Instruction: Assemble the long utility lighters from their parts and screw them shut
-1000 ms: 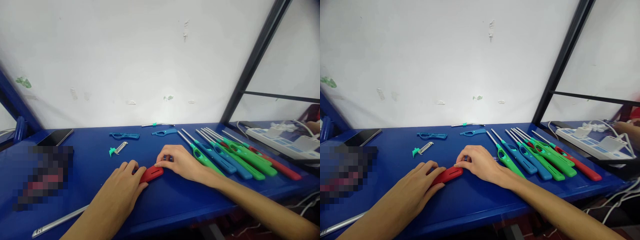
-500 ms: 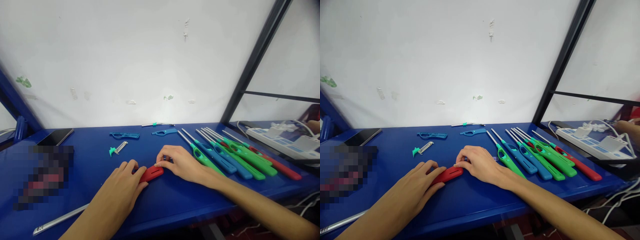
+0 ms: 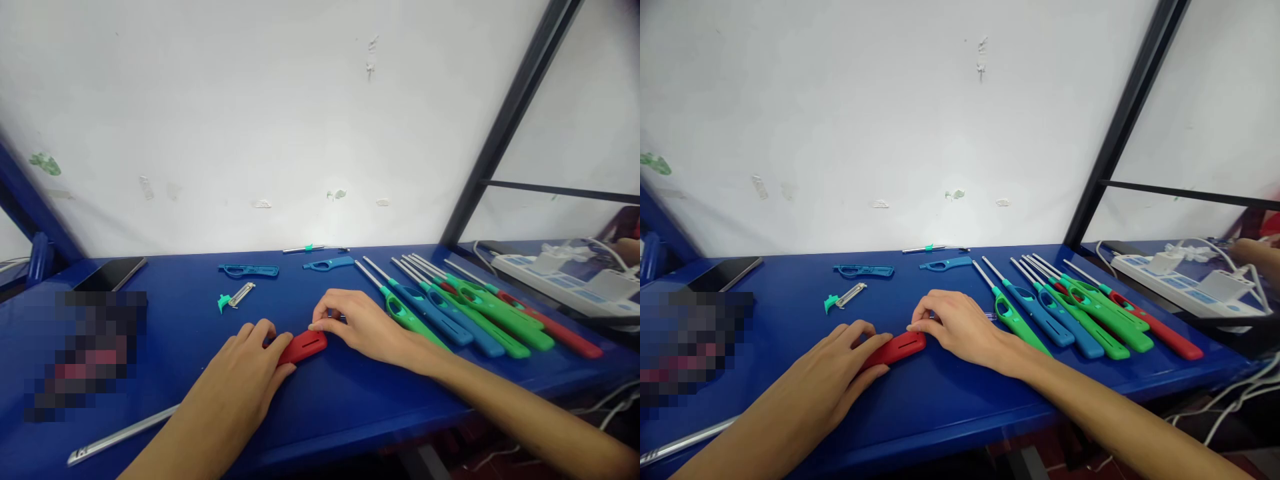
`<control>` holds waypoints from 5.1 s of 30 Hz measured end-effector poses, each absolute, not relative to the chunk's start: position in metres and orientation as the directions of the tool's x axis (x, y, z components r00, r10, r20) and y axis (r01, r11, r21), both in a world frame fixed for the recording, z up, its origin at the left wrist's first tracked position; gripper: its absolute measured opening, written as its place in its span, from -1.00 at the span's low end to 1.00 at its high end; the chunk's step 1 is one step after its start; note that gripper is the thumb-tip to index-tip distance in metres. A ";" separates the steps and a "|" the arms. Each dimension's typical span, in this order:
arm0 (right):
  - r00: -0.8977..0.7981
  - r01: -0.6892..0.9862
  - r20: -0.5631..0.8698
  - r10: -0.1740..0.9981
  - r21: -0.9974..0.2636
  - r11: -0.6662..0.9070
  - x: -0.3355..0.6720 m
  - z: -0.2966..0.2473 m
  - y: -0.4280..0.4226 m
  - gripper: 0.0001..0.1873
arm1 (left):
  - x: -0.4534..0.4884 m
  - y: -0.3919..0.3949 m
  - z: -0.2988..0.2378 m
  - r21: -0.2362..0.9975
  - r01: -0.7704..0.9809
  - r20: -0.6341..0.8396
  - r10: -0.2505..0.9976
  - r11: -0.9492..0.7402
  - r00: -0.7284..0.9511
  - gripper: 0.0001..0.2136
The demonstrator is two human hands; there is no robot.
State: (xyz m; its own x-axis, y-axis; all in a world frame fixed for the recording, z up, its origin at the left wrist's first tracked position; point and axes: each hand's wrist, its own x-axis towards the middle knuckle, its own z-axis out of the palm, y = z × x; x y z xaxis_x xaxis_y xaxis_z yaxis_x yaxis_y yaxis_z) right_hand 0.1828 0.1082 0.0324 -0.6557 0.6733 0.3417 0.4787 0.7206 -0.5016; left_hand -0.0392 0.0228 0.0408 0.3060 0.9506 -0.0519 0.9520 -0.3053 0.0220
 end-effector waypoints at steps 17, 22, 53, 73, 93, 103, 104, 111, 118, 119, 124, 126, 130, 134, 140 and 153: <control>-0.679 0.470 0.306 0.668 -0.517 0.715 0.182 0.039 0.104 -0.88 | -0.040 0.020 0.043 0.016 0.958 -0.058 0.957 -0.285 0.285 -0.68; -0.674 0.452 0.311 0.670 -0.544 0.707 0.183 0.038 0.104 -0.90 | -0.039 0.021 0.043 0.026 0.956 -0.067 0.954 -0.291 0.292 -0.66; -0.619 0.545 0.219 0.754 -0.573 0.613 0.212 0.070 0.117 -0.85 | -0.038 0.019 0.047 0.039 0.963 -0.088 0.959 -0.266 0.269 -0.70; -0.550 0.098 0.174 0.817 -0.958 0.270 0.219 0.086 0.121 -0.30 | -0.039 0.022 0.044 0.035 0.957 -0.032 0.956 -0.289 0.290 -0.73; -0.459 0.336 0.313 0.831 -0.805 0.488 0.196 0.079 0.099 -0.28 | -0.041 0.023 0.039 0.031 0.956 -0.042 0.956 -0.290 0.291 -0.66; -0.477 0.381 0.287 0.831 -0.784 0.490 0.195 0.075 0.098 -0.32 | -0.040 0.023 0.038 0.027 0.957 -0.047 0.956 -0.288 0.289 -0.66; -0.477 0.384 0.288 0.830 -0.781 0.492 0.195 0.075 0.098 -0.32 | -0.041 0.023 0.038 0.025 0.956 -0.044 0.955 -0.291 0.292 -0.66; -0.498 0.395 0.276 0.822 -0.772 0.498 0.196 0.077 0.099 -0.35 | -0.040 0.024 0.038 0.012 0.950 -0.044 0.949 -0.312 0.312 -0.66; -0.513 0.393 0.277 0.812 -0.766 0.509 0.201 0.080 0.101 -0.36 | -0.035 0.022 0.039 0.003 0.935 -0.050 0.934 -0.354 0.354 -0.63; -0.516 0.384 0.288 0.807 -0.764 0.518 0.201 0.082 0.101 -0.36 | -0.034 0.022 0.039 0.005 0.934 -0.051 0.932 -0.359 0.358 -0.63; -0.556 0.297 0.279 0.783 -0.813 0.501 0.200 0.082 0.100 -0.46 | -0.030 0.019 0.040 0.048 0.923 -0.059 0.922 -0.381 0.384 -0.66; -0.525 0.240 0.291 0.800 -0.851 0.467 0.197 0.078 0.100 -0.67 | -0.027 0.018 0.041 0.070 0.921 -0.062 0.920 -0.383 0.387 -0.66; -0.411 0.042 0.405 0.817 -0.886 0.461 0.190 0.065 0.100 -0.54 | -0.022 0.018 0.040 0.084 0.917 -0.057 0.917 -0.390 0.395 -0.64; -0.423 -0.020 0.534 0.732 -0.813 0.582 0.187 0.055 0.101 -0.59 | -0.021 0.017 0.039 0.078 0.918 -0.059 0.917 -0.389 0.394 -0.63; -0.552 -0.056 0.559 0.618 -0.765 0.642 0.200 0.061 0.100 -0.60 | -0.021 0.017 0.038 0.112 0.912 -0.055 0.914 -0.394 0.402 -0.63; -0.562 -0.150 0.606 0.564 -0.745 0.650 0.196 0.070 0.095 -0.76 | -0.020 0.016 0.041 0.102 0.920 -0.064 0.921 -0.378 0.385 -0.64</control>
State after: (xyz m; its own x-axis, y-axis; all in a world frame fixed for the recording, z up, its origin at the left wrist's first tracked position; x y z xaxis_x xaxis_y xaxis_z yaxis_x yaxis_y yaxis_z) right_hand 0.1956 0.0954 0.0702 -0.5616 0.5636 0.6057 -0.1503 0.6504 -0.7446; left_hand -0.0201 0.0155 0.0408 0.3852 0.9206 -0.0640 0.9202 -0.3779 0.1016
